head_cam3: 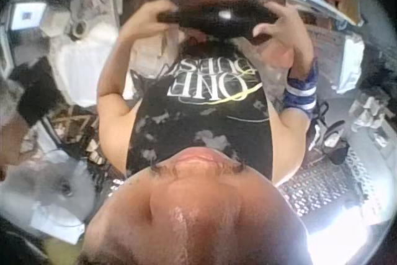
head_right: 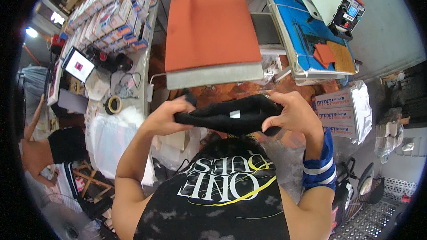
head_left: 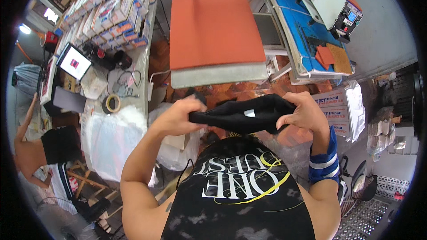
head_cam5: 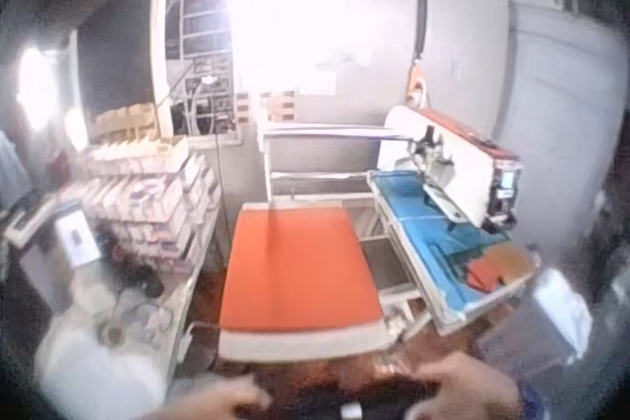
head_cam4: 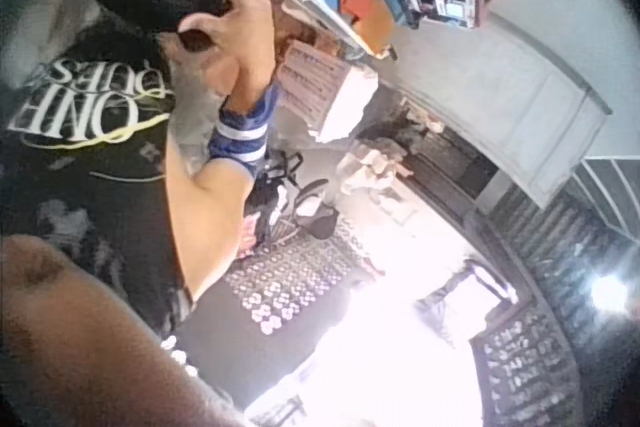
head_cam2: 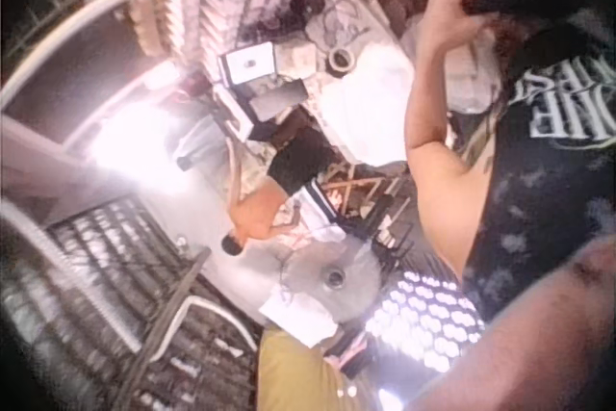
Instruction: The person places a black t-shirt on a heat press, aligns a small logo transfer on the chest, and closes the press. After opening the press, the person removes the shirt, places it on a nearby chair, and repeats the process with another shirt, this time applying a larger graphic transfer to the back.
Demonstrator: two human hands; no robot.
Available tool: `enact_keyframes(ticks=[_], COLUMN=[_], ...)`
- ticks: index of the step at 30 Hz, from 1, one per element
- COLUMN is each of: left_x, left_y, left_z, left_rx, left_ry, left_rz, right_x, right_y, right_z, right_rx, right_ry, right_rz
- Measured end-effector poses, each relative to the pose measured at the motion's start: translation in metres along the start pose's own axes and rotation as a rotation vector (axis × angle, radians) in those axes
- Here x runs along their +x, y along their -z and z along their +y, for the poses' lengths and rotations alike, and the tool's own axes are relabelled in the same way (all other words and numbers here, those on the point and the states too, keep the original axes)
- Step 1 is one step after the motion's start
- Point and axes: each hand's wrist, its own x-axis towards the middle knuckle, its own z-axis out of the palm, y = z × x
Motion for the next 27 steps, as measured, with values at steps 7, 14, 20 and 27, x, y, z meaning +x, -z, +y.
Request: enact_keyframes(ticks=[7, 14, 20, 27], left_x=[0.026, 0.044, 0.081, 0.122], left_y=[0.06, 0.085, 0.055, 0.06], left_z=[0.05, 0.031, 0.014, 0.001], left_rx=[-0.135, -0.22, 0.12, 0.367], left_ry=[0.185, 0.296, 0.455, 0.082], left_rz=[-0.192, 0.167, 0.287, -0.061], right_x=[0.042, 0.08, 0.041, 0.039], right_y=[0.049, 0.067, 0.035, -0.003], right_z=[0.038, 0.072, 0.09, 0.105], right_rx=[-0.195, 0.026, -0.227, -0.299], right_ry=[0.138, -0.019, -0.204, -0.466], right_rz=[0.245, 0.153, 0.509, 0.888])
